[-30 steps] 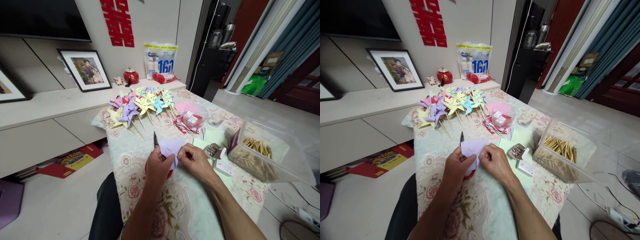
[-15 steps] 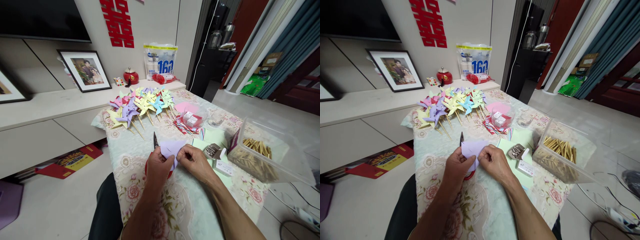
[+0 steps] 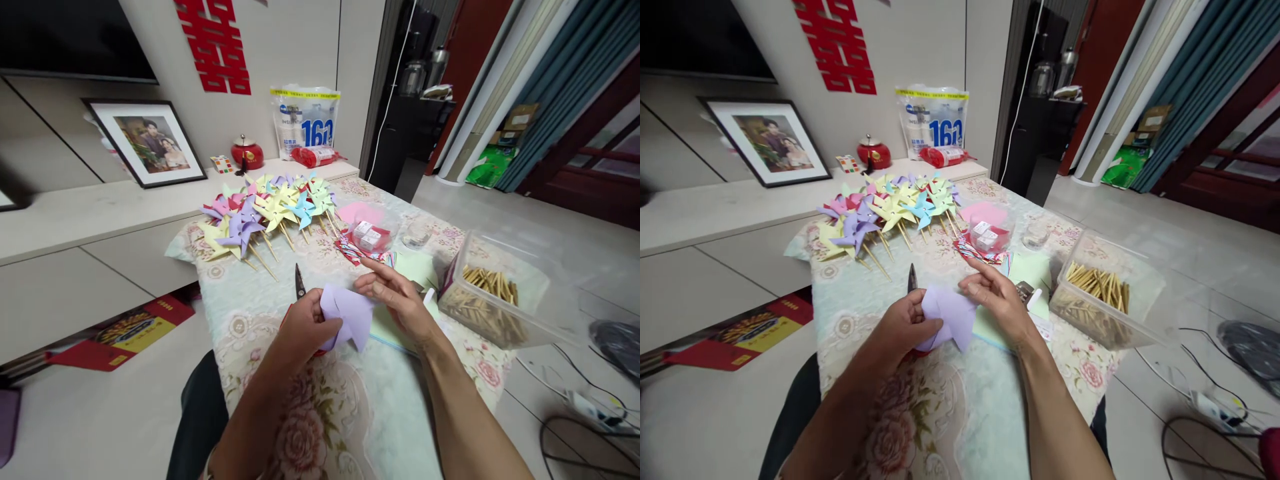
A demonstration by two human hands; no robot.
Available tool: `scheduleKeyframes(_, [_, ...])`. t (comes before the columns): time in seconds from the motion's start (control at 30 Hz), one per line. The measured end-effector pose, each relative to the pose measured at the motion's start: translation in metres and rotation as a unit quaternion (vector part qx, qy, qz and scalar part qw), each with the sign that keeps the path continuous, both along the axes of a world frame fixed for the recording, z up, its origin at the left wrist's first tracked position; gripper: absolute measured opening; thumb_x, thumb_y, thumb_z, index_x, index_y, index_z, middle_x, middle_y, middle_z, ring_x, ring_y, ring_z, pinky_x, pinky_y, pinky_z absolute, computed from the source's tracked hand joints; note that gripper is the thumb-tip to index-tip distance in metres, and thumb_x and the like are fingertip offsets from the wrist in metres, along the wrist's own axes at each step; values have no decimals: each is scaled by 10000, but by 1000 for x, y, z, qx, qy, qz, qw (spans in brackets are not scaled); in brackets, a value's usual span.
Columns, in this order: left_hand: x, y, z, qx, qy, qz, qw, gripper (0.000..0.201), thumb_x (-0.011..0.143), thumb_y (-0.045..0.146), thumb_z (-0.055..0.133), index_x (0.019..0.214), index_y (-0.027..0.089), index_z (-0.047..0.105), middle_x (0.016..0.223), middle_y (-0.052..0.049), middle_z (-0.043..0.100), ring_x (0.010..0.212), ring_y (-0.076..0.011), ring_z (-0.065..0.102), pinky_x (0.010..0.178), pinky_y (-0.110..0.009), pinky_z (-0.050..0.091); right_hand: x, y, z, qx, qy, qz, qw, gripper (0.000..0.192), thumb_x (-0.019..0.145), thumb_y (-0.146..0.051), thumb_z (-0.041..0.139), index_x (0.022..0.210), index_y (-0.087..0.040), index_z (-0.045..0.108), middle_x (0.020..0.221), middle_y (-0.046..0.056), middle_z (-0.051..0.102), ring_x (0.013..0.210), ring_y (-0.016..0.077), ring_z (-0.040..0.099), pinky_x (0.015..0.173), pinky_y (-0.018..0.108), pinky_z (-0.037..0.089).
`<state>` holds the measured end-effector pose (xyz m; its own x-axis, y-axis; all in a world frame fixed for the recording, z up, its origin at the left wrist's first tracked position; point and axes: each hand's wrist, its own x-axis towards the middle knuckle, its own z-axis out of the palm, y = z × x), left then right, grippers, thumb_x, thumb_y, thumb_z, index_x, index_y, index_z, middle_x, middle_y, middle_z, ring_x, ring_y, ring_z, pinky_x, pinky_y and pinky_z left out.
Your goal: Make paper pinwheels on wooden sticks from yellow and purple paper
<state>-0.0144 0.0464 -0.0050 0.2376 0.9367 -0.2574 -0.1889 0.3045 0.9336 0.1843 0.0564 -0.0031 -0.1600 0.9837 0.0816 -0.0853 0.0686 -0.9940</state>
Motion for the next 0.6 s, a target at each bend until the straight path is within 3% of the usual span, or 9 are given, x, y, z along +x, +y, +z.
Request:
scheduleKeyframes(0.23, [-4, 21, 16, 37, 45, -116, 992, 358, 518, 53, 668, 844, 200, 689, 717, -58, 733, 607, -200, 684, 517, -250, 504, -9, -6, 2, -78, 7, 106, 991, 835, 760, -348, 783, 1490, -188, 409, 820, -19, 629, 750, 159, 609, 670, 271, 437])
scheduleKeyframes(0.4, [3, 33, 17, 68, 75, -153, 983, 352, 482, 41, 640, 786, 205, 707, 683, -67, 731, 617, -234, 701, 498, -262, 508, -13, -5, -2, -102, 19, 121, 987, 926, 700, -233, 792, 1511, -195, 347, 924, 14, 681, 768, 173, 632, 676, 285, 475])
scheduleKeyframes(0.6, [7, 39, 23, 71, 81, -187, 976, 331, 467, 37, 638, 744, 195, 728, 687, -89, 742, 564, -230, 682, 445, -247, 468, -11, -3, -6, -66, -22, 113, 991, 916, 705, -180, 758, 1522, -193, 343, 1069, 52, 694, 864, 186, 638, 744, 301, 495])
